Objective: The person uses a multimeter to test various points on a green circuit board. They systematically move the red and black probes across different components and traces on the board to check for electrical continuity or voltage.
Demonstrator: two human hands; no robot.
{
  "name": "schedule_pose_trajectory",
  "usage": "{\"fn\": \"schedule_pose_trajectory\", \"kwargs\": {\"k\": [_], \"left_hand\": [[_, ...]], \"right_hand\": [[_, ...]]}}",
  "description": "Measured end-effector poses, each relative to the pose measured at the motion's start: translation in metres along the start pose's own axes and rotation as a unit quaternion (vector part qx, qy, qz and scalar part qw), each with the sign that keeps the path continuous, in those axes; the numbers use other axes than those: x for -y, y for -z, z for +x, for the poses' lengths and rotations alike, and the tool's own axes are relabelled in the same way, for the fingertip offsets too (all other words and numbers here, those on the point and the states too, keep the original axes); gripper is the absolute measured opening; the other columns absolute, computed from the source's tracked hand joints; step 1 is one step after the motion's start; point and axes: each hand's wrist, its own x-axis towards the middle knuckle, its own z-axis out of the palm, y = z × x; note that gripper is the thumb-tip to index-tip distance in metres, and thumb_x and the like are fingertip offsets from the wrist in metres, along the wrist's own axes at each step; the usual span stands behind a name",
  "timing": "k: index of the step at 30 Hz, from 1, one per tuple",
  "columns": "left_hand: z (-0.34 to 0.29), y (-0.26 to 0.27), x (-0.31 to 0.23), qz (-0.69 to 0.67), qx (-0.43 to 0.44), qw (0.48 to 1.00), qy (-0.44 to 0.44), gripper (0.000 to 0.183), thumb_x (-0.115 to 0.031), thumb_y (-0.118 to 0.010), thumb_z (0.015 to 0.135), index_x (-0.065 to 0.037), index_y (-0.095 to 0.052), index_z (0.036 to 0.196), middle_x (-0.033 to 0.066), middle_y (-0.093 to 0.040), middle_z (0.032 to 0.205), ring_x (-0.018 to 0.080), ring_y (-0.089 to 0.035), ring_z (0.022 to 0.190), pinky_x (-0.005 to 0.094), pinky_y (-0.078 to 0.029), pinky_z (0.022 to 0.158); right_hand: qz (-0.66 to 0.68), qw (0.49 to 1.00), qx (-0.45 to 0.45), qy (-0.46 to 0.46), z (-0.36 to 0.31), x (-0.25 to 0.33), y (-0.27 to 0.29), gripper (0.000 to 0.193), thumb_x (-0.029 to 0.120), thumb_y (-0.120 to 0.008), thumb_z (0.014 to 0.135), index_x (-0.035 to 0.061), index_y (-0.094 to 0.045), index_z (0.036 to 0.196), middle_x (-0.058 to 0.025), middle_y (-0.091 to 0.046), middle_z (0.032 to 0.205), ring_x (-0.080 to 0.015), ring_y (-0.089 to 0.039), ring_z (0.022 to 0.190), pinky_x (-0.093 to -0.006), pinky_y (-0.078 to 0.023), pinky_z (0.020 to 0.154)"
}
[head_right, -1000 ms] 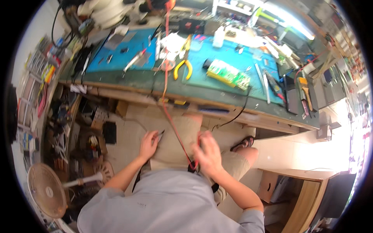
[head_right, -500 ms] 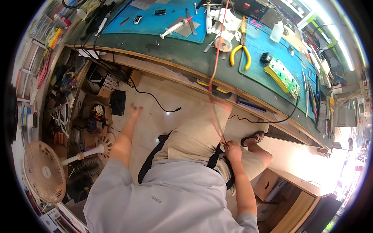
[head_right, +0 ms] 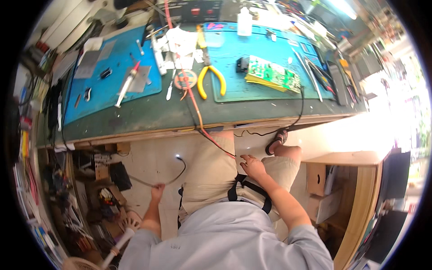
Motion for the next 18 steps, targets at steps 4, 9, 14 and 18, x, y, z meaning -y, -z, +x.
{"fn": "schedule_pose_trajectory", "kwargs": {"k": [4, 9, 14, 18], "left_hand": [[-0.073, 0.003, 0.018, -0.133, -0.013, 0.986, 0.102, 0.012, -0.012, -0.073, 0.093, -0.003, -0.068, 0.088, -0.0001, -0.064, 0.084, 0.0099, -0.056, 0.080, 0.0284, -0.047, 0.075], [-0.118, 0.041, 0.047, -0.104, 0.041, 0.971, 0.213, 0.014, -0.016, -0.065, 0.099, -0.002, -0.064, 0.101, 0.0055, -0.066, 0.093, 0.0141, -0.064, 0.083, 0.0296, -0.052, 0.078], [-0.123, 0.050, 0.016, -0.199, -0.035, 0.961, 0.188, 0.017, -0.015, -0.055, 0.106, 0.001, -0.059, 0.109, 0.0100, -0.068, 0.103, 0.0244, -0.072, 0.102, 0.0338, -0.058, 0.086], [-0.127, 0.047, -0.101, -0.318, -0.078, 0.943, 0.049, 0.024, -0.024, -0.052, 0.110, -0.001, -0.055, 0.112, 0.0124, -0.067, 0.110, 0.0252, -0.073, 0.097, 0.0381, -0.060, 0.088]], "right_hand": [[-0.020, 1.000, 0.006, 0.006, -0.013, -0.001, 0.003, 0.035, 0.031, -0.063, 0.096, 0.0114, -0.065, 0.125, -0.0178, -0.072, 0.113, -0.0381, -0.071, 0.099, -0.0484, -0.057, 0.084], [-0.059, 0.998, -0.016, 0.012, -0.025, -0.001, -0.011, 0.032, 0.031, -0.063, 0.096, 0.0110, -0.068, 0.121, -0.0176, -0.073, 0.108, -0.0383, -0.072, 0.093, -0.0489, -0.058, 0.080], [0.044, 0.979, -0.201, 0.008, -0.026, 0.048, 0.015, 0.022, 0.023, -0.063, 0.096, 0.0099, -0.072, 0.111, -0.0138, -0.074, 0.101, -0.0361, -0.072, 0.087, -0.0458, -0.059, 0.076], [0.137, 0.946, -0.235, 0.175, -0.047, 0.115, 0.051, 0.021, 0.019, -0.067, 0.092, 0.0099, -0.072, 0.111, -0.0101, -0.073, 0.099, -0.0325, -0.071, 0.089, -0.0421, -0.060, 0.076]]}}
